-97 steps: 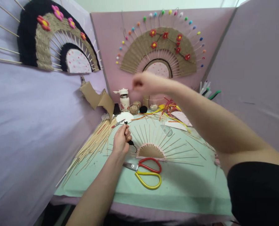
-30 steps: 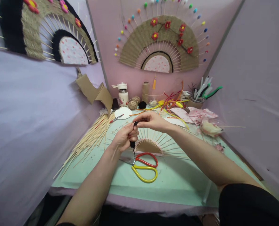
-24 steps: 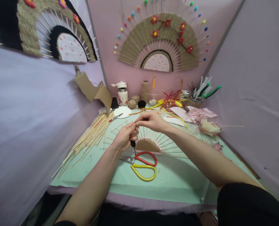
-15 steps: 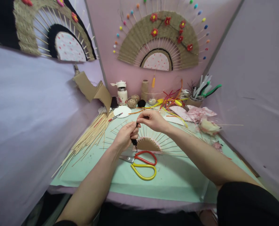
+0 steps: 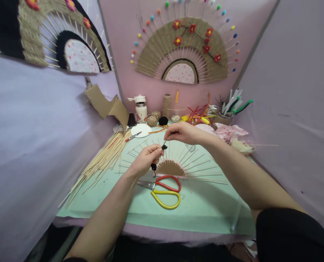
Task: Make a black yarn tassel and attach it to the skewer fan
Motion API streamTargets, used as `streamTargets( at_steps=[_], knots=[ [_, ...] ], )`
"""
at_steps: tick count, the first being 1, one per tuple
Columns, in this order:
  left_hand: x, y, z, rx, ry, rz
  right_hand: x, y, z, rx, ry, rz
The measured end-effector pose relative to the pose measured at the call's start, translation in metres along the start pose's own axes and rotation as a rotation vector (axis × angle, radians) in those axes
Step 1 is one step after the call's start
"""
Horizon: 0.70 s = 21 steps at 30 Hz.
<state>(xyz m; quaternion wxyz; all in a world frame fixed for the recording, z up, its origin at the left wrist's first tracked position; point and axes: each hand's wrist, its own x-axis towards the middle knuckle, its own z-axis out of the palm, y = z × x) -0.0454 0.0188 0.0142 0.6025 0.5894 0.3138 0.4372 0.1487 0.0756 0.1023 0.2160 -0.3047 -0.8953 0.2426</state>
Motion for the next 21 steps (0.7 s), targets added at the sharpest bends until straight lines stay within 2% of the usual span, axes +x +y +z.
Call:
streamTargets(
  at_steps=[3,5,7,9,11,13,16,19,21],
  knots=[
    [-0.001,0.000,0.000,-0.004,-0.030,0.022,0.002,0.004,0.014,0.075,0.096,0.004],
    [0.000,0.001,0.000,-0.046,0.005,0.054,0.002,0.008,0.031,0.123,0.160,0.051],
    [0.001,0.001,-0.001,-0.021,0.111,0.099,0.000,0.011,0.048,0.130,0.226,0.100],
    [0.002,0.002,-0.001,0.131,0.269,0.172,-0.006,0.008,0.062,0.076,0.283,0.104],
    [0.002,0.003,-0.001,0.337,0.401,0.256,-0.013,0.000,0.069,-0.034,0.296,0.029],
    [0.003,0.002,-0.001,0.499,0.463,0.321,-0.019,-0.011,0.069,-0.176,0.284,-0.073],
    [0.003,-0.001,0.000,0.669,0.433,0.333,-0.019,-0.021,0.060,-0.353,0.241,-0.180],
    [0.003,-0.003,0.002,0.761,0.274,0.308,-0.013,-0.015,0.047,-0.376,0.186,-0.226],
    [0.001,-0.001,0.004,0.757,0.150,0.324,-0.008,-0.003,0.042,-0.282,0.186,-0.179]
  ],
)
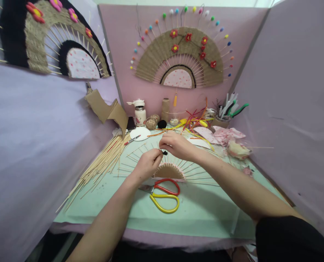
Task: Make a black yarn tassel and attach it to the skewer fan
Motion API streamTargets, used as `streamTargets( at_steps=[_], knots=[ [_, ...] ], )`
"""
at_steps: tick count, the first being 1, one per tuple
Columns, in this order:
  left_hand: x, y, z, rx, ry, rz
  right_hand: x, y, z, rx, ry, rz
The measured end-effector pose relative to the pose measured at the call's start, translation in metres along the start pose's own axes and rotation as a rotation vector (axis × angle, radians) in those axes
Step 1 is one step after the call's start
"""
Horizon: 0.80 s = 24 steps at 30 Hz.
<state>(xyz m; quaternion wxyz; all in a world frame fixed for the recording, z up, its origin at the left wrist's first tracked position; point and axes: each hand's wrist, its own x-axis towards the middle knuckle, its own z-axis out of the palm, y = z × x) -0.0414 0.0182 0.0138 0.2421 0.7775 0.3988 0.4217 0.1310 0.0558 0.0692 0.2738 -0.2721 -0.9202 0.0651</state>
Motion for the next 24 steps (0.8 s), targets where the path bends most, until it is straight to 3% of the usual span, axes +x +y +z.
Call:
streamTargets(
  at_steps=[3,6,8,12,15,18,21,24],
  knots=[
    [0.000,0.006,-0.002,-0.079,-0.030,0.061,-0.003,0.016,0.008,0.290,-0.008,0.214],
    [0.000,0.008,-0.004,-0.112,0.087,0.068,-0.013,0.018,0.022,0.516,0.003,0.379],
    [0.000,0.005,-0.003,-0.081,0.195,0.060,-0.021,0.008,0.029,0.491,0.032,0.412],
    [0.000,-0.006,0.002,0.069,0.290,0.015,-0.027,-0.019,0.028,0.154,0.079,0.218],
    [0.000,-0.010,0.005,0.195,0.163,0.011,-0.021,-0.025,0.015,-0.117,0.036,0.005],
    [0.000,-0.010,0.003,0.207,-0.030,0.105,-0.012,-0.013,0.002,-0.111,-0.005,-0.060],
    [0.000,-0.005,-0.003,0.084,-0.026,0.182,-0.009,0.003,0.003,0.152,0.066,0.152],
    [0.000,-0.002,-0.006,-0.032,0.163,0.168,-0.015,0.003,0.019,0.421,0.081,0.393]
  ],
)
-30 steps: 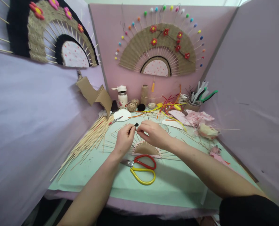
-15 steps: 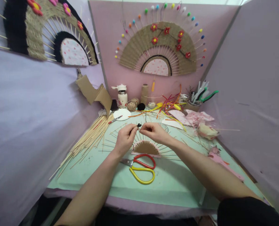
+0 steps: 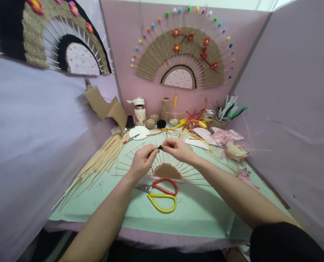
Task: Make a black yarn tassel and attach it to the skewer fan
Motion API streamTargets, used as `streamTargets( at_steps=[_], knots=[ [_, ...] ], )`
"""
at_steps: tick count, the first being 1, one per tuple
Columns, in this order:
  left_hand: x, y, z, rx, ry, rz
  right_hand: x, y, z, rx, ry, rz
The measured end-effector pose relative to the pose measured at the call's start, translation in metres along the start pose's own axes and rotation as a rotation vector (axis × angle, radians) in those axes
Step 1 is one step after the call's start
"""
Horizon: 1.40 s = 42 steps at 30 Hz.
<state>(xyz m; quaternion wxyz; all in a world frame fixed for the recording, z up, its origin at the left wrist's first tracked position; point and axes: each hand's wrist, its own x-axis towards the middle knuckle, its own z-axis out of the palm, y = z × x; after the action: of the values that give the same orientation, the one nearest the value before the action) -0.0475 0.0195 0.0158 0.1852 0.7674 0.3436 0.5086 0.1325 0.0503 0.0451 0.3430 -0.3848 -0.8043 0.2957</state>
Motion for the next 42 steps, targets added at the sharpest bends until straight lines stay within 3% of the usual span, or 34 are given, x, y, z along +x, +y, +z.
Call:
streamTargets(
  at_steps=[2,5,8,10,12,14,16,18,20,22,24,27,29,32,34,36,39,42],
  knots=[
    [0.000,0.000,0.001,0.005,0.116,-0.031,-0.009,-0.004,0.013,0.007,0.016,0.022],
    [-0.001,-0.002,0.004,0.078,0.170,-0.079,-0.019,-0.019,0.022,-0.233,0.069,-0.187],
    [-0.001,-0.005,0.006,0.191,0.052,-0.110,-0.014,-0.031,0.012,-0.528,0.026,-0.411],
    [-0.001,-0.005,0.005,0.219,-0.078,-0.077,-0.005,-0.032,-0.001,-0.591,-0.041,-0.457],
    [-0.001,-0.003,0.002,0.164,-0.192,-0.008,0.004,-0.027,-0.012,-0.484,-0.085,-0.407],
    [0.000,0.001,-0.001,0.064,-0.227,0.044,0.009,-0.017,-0.015,-0.222,-0.107,-0.255],
    [0.001,0.004,-0.004,-0.021,-0.151,0.044,0.008,-0.008,-0.009,0.076,-0.097,-0.075],
    [0.001,0.006,-0.004,-0.056,-0.005,0.002,0.001,-0.004,0.005,0.249,-0.035,0.045],
    [0.001,0.005,-0.003,-0.037,0.121,-0.064,-0.008,-0.008,0.019,0.208,0.054,0.071],
    [0.001,0.002,-0.001,0.022,0.165,-0.123,-0.014,-0.017,0.026,-0.020,0.122,-0.027],
    [0.002,-0.002,0.001,0.105,0.108,-0.160,-0.013,-0.027,0.023,-0.329,0.122,-0.214],
    [0.002,-0.006,0.001,0.200,-0.094,-0.172,0.001,-0.031,0.004,-0.584,-0.048,-0.440],
    [0.002,-0.006,-0.002,0.172,-0.213,-0.141,0.011,-0.024,-0.009,-0.477,-0.159,-0.437],
    [0.002,-0.001,-0.006,-0.011,-0.226,-0.086,0.016,-0.005,-0.010,0.008,-0.189,-0.184],
    [0.002,0.002,-0.007,-0.150,-0.127,-0.101,0.011,0.004,0.002,0.342,-0.104,-0.007],
    [0.002,0.004,-0.006,-0.239,0.015,-0.159,0.002,0.003,0.019,0.470,0.051,0.072],
    [0.002,0.003,-0.002,-0.256,0.185,-0.243,-0.010,-0.011,0.039,0.248,0.283,0.017],
    [0.002,0.001,0.003,-0.200,0.244,-0.267,-0.013,-0.023,0.047,-0.097,0.392,-0.162]
  ],
)
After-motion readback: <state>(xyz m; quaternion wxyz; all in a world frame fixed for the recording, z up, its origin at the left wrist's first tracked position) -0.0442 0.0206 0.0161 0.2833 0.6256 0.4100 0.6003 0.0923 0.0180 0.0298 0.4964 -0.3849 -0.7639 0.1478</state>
